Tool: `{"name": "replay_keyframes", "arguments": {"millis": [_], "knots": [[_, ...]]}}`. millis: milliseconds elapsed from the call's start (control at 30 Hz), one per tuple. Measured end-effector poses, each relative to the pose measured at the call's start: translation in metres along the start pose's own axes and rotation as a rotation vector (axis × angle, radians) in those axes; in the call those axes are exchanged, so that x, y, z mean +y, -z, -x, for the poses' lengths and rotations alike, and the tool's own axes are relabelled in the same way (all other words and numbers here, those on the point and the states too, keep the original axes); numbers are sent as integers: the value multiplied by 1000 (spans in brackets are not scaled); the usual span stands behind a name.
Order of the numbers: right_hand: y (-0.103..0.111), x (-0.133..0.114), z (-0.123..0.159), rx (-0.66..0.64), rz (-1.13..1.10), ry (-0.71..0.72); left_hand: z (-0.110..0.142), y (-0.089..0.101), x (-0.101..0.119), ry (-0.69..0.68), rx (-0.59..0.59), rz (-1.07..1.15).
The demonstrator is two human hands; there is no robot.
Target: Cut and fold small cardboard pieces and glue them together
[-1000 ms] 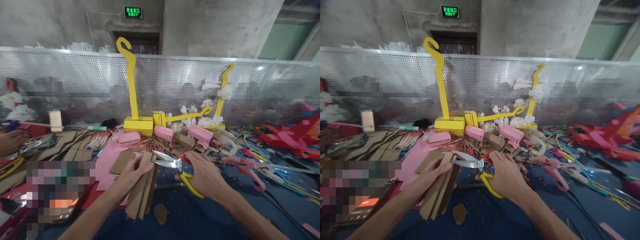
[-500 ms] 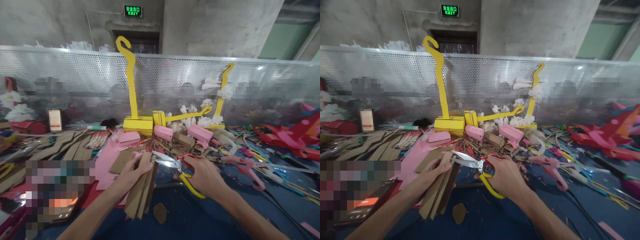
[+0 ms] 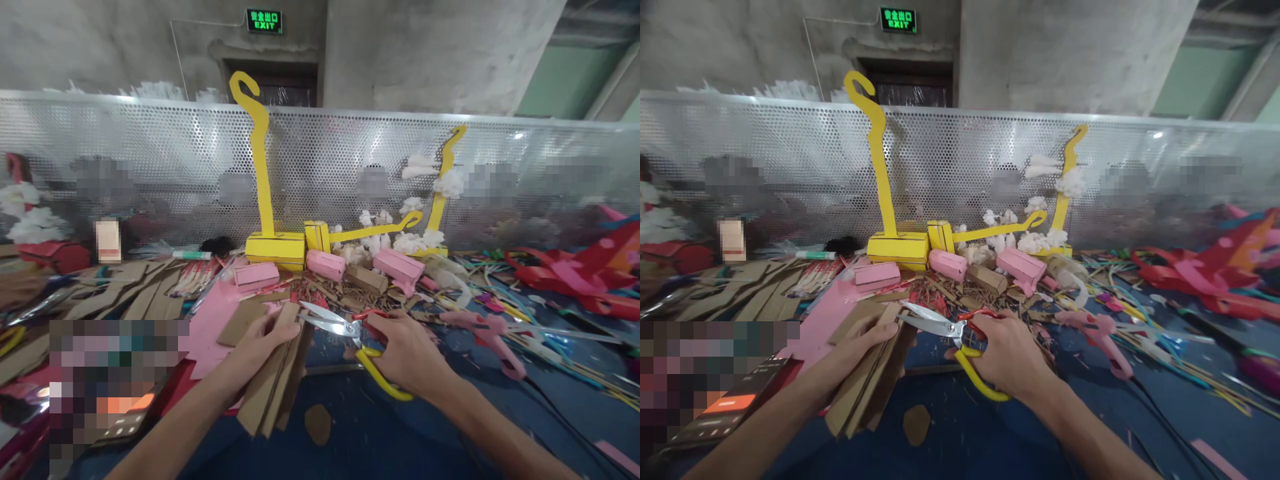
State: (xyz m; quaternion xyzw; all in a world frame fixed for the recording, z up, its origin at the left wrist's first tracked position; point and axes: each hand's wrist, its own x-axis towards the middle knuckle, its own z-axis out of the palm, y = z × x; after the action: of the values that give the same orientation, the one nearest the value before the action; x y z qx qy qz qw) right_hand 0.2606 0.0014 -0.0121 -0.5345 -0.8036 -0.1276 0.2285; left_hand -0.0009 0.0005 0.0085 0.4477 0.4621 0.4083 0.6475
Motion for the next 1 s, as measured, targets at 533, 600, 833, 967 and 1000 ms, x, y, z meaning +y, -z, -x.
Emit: {"name": "replay_keyframes", "arguments": {"millis": [533, 600, 833, 967, 1000], "knots": [[0, 0, 0, 0, 54, 6, -6, 14, 1, 56, -88, -6], [1, 0, 0, 4, 51, 6, -6, 15, 1, 61, -106, -4], [4, -3, 1, -23, -59, 18, -12, 20, 0, 47, -130, -23], [2, -5, 2, 12, -68, 27, -17, 22, -4, 25, -134, -27], [1, -5, 2, 18, -70, 30, -17, 22, -4, 17, -139, -24]]}}
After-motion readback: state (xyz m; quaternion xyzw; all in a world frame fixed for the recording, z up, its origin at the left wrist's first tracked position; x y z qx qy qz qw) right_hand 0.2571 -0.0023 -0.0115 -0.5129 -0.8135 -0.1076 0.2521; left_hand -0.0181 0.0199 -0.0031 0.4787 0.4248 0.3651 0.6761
